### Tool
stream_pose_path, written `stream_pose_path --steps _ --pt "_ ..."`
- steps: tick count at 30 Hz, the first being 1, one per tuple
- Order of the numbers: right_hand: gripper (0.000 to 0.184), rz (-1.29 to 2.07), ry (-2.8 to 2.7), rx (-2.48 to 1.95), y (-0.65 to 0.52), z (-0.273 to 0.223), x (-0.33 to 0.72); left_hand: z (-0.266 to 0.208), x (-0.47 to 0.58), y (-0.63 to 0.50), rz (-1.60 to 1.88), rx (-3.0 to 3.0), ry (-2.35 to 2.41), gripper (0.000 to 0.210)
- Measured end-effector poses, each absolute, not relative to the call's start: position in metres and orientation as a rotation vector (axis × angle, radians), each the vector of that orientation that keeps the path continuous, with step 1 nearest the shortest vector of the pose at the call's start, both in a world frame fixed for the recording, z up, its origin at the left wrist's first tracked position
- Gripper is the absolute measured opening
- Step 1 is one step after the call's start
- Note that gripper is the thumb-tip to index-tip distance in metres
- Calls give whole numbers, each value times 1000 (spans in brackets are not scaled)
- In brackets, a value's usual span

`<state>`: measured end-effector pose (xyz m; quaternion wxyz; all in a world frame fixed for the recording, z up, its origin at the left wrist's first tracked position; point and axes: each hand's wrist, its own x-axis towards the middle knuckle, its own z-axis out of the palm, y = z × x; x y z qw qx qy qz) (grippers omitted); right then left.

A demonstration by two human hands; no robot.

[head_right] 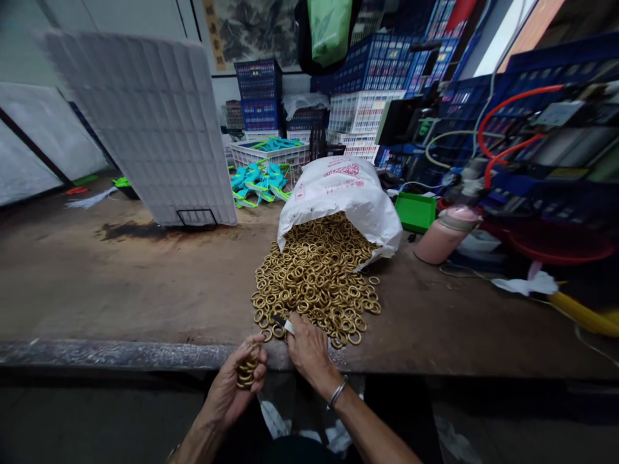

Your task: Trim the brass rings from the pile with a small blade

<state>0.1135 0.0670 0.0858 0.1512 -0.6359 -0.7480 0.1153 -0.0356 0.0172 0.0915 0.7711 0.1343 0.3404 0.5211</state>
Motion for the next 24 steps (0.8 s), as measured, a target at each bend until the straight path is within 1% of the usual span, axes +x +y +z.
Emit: stream_pose_path --steps 5,9,11,13,17,20,24 --pt "13 421 -2047 -1755 75 82 121 91 -34 22 1104 167 747 23" --pt "14 648 -1851 -1722 81 80 128 97 -27 27 1088 254 762 18" --pt "12 773 -1698 -1662 83 80 132 98 -22 31 1092 342 796 17" --pt "9 921 -1532 -1593 83 80 135 97 -16 33 1119 488 898 15" --pt "21 1199 -1235 -1494 76 85 137 91 -6 36 1207 1024 1180 9" --pt "22 1415 -1070 -1434 67 93 135 85 -3 39 1279 1435 1218 18" --pt "25 1643 -919 -1333 59 102 131 80 0 42 1264 1730 1155 27"
